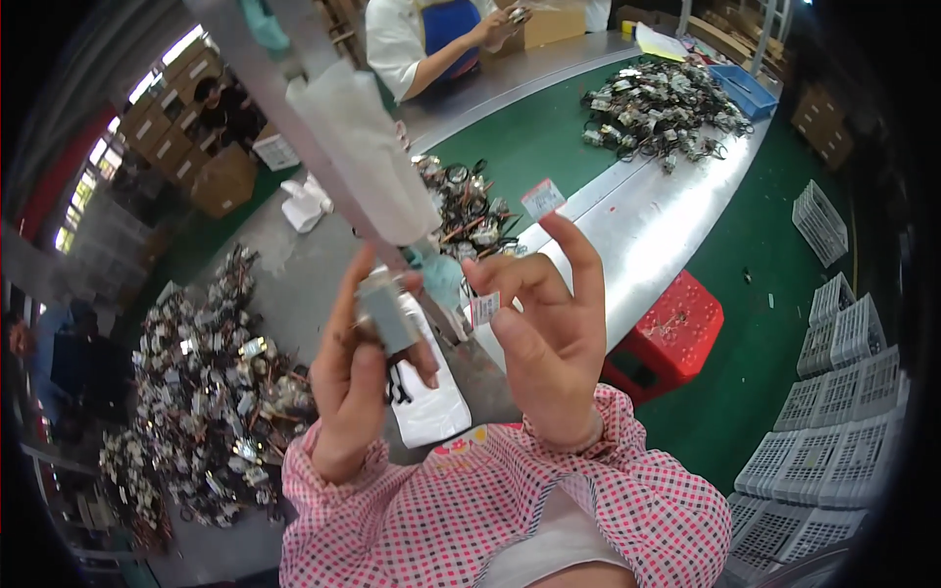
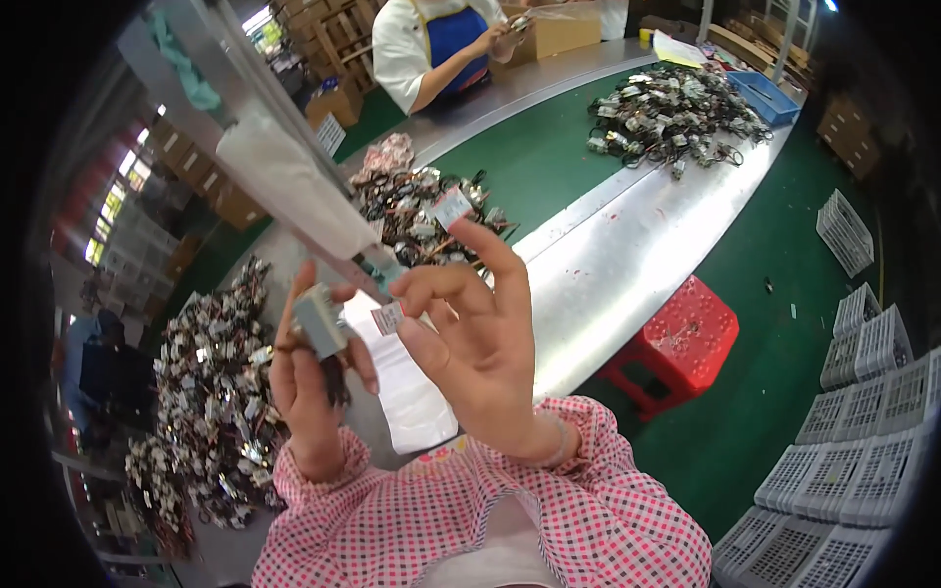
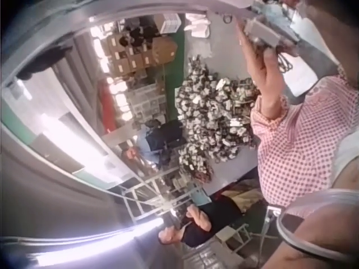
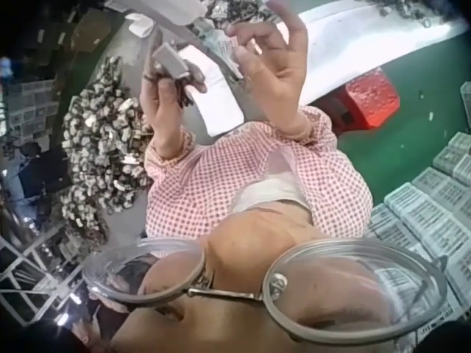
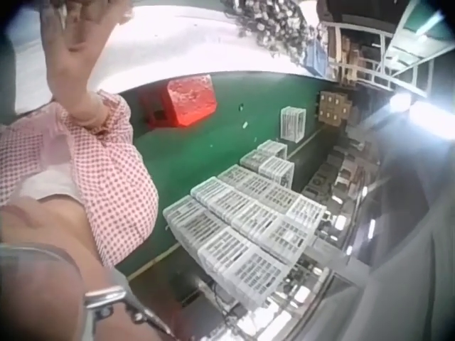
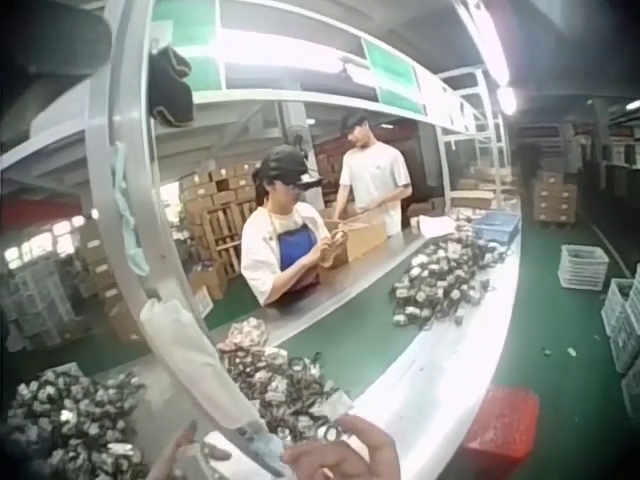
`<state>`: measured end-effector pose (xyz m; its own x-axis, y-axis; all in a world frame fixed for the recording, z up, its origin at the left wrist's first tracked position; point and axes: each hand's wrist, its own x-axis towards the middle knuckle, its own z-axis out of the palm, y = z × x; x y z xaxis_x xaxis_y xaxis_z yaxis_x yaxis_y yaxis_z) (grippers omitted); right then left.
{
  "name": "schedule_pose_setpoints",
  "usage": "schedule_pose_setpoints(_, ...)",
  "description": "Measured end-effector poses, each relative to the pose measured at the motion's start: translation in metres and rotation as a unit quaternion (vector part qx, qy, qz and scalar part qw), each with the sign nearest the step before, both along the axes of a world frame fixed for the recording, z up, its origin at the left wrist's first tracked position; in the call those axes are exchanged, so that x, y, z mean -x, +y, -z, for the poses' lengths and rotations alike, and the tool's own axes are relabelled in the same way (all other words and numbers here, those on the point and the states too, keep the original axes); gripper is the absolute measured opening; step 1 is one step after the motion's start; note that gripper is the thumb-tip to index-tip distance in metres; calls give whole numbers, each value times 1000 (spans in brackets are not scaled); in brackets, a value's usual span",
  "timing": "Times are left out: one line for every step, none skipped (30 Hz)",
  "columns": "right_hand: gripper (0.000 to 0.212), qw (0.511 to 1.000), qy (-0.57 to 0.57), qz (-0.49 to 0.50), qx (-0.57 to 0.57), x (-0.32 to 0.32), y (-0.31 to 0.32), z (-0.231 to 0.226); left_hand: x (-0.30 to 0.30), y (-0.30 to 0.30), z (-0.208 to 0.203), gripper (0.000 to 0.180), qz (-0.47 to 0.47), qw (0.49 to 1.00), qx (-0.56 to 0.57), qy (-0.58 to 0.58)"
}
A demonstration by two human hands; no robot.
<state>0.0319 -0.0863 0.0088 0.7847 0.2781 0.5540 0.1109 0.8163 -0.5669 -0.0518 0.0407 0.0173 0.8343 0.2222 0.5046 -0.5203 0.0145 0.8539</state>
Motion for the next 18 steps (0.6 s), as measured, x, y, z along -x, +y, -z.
schedule_pose_setpoints(66,1000,10,-16,-1,3,0,-3,-1,-3,1,57,-14,999,-27,13)
schedule_pose_setpoints(66,1000,9,-20,4,3,1,-4,-6,-8,1,55,-16,1000,-15,6)
schedule_pose_setpoints(66,999,19,-29,-1,5,2,-6,-9,-11,1,53,-17,1000,-4,-1)
schedule_pose_setpoints(66,999,28,-37,-7,5,2,-6,-11,-12,1,53,-21,1000,0,-3)
schedule_pose_setpoints(66,999,28,-41,-3,5,2,-5,-11,-12,3,51,-65,996,-58,13)
schedule_pose_setpoints(66,999,34,-42,-6,5,1,-3,-10,-13,5,49,-109,987,-116,30)
schedule_pose_setpoints(65,998,39,-43,-9,4,1,-2,-9,-14,8,49,-112,987,-113,29)
schedule_pose_setpoints(65,998,37,-44,-7,4,1,-3,-9,-13,10,47,-146,977,-152,23)
schedule_pose_setpoints(65,998,33,-45,-11,4,2,-3,-10,-13,12,45,-180,965,-191,16)
schedule_pose_setpoints(65,998,29,-45,-15,3,4,-4,-9,-14,15,43,-191,966,-172,29)
schedule_pose_setpoints(65,999,27,-44,-13,3,4,-3,-9,-16,14,43,-190,966,-170,28)
schedule_pose_setpoints(66,999,7,-39,-8,2,5,0,-9,-17,14,44,-202,960,-190,26)
schedule_pose_setpoints(67,999,-14,-34,-4,2,5,2,-9,-18,13,44,-213,954,-210,24)
schedule_pose_setpoints(67,999,-13,-34,-2,3,6,2,-10,-18,13,44,-213,954,-209,25)
schedule_pose_setpoints(67,999,-23,-24,-5,4,8,2,-12,-18,13,45,-228,947,-226,3)
schedule_pose_setpoints(67,999,-32,-13,-9,5,8,2,-13,-19,13,46,-242,939,-244,-19)
schedule_pose_setpoints(67,999,-33,-13,-9,4,9,2,-14,-19,12,46,-243,939,-244,-19)
schedule_pose_setpoints(67,999,-40,0,1,4,10,3,-13,-19,11,46,-247,934,-258,-18)
